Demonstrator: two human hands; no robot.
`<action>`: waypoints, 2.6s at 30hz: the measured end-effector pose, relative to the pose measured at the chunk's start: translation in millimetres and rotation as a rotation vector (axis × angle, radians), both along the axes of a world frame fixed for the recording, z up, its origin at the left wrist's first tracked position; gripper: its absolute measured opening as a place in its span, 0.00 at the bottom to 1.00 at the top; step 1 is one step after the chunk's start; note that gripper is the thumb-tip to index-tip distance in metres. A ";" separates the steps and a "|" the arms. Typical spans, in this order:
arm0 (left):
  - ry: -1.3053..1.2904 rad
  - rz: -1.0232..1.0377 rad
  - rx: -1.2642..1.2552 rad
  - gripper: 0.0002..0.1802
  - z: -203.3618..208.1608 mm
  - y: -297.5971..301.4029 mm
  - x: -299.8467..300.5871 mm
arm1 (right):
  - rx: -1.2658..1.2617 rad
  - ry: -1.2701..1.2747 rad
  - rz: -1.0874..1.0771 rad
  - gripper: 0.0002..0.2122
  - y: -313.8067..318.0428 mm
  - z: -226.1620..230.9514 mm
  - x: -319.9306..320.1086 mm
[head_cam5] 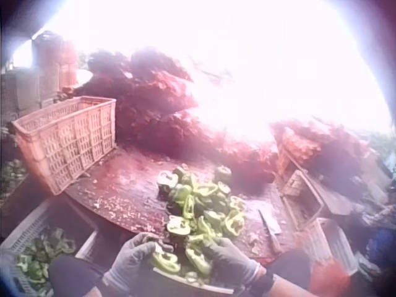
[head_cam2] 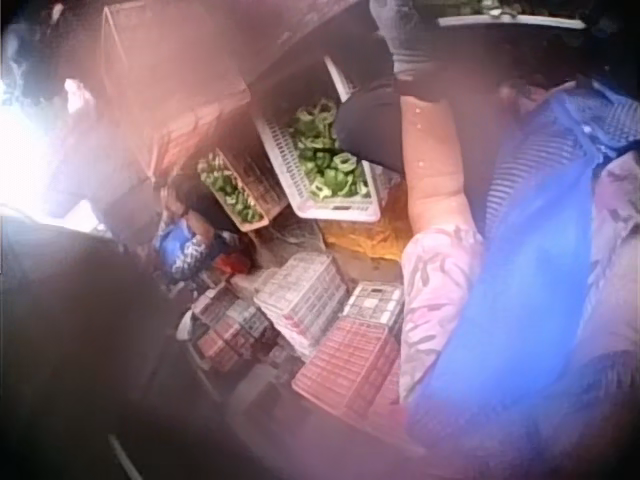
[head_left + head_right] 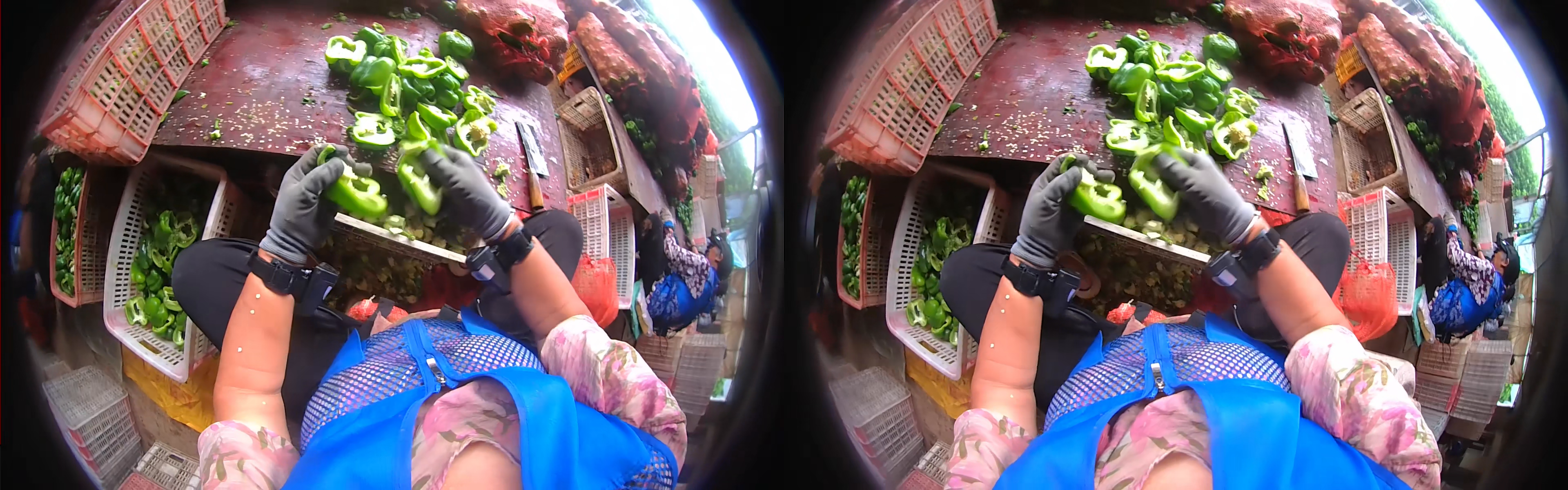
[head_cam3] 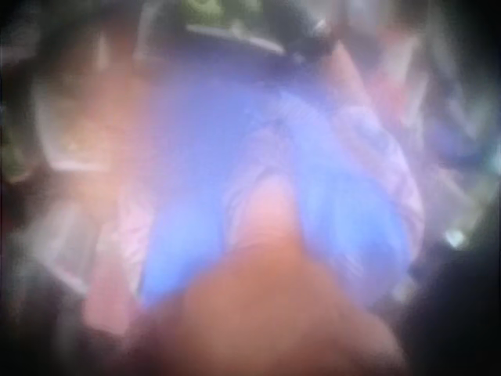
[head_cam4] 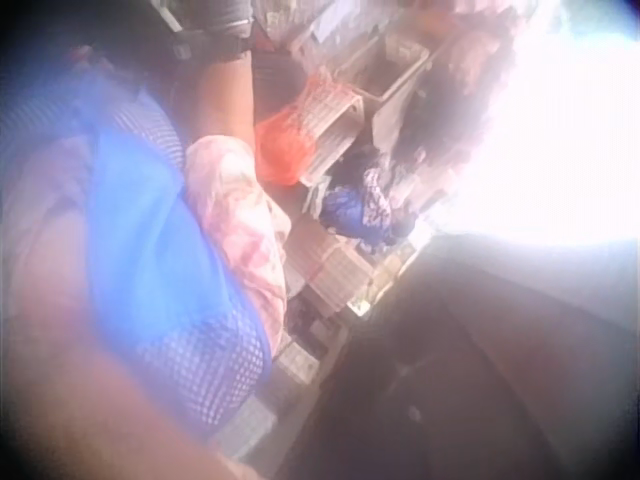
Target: Cleaning and cutting green peppers for processing.
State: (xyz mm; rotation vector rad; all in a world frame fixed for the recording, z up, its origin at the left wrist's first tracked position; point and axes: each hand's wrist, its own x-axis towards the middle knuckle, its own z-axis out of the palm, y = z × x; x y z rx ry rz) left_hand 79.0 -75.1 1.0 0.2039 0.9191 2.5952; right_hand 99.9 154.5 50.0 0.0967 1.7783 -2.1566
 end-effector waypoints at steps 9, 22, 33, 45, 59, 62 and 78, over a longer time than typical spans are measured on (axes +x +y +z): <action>-0.118 0.438 0.008 0.18 -38.9 3.4 -17.7 | 0.128 0.620 -0.088 0.40 -91.1 35.1 -41.4; 0.818 0.563 -1.136 0.19 -13.5 16.9 4.0 | -0.288 0.021 -0.277 0.15 -88.0 -47.2 -16.1; -0.373 0.499 -0.224 0.17 -38.1 7.1 -10.4 | -0.121 0.205 -0.379 0.23 -54.0 -62.8 -44.1; -0.301 0.247 -0.678 0.18 -51.6 12.8 -9.0 | 1.601 0.540 0.205 0.20 -50.9 -58.5 -91.6; 0.379 -0.165 -0.557 0.28 -5.7 -23.3 -33.6 | 0.142 0.129 0.373 0.15 -12.3 -17.1 -65.1; 0.484 -0.060 -0.759 0.24 -13.5 -19.8 -30.2 | -0.067 0.019 0.243 0.20 -26.4 -33.3 -48.1; 0.413 0.578 -1.009 0.14 -42.7 22.9 -11.7 | 0.110 0.242 -0.411 0.17 -112.6 -84.8 -28.8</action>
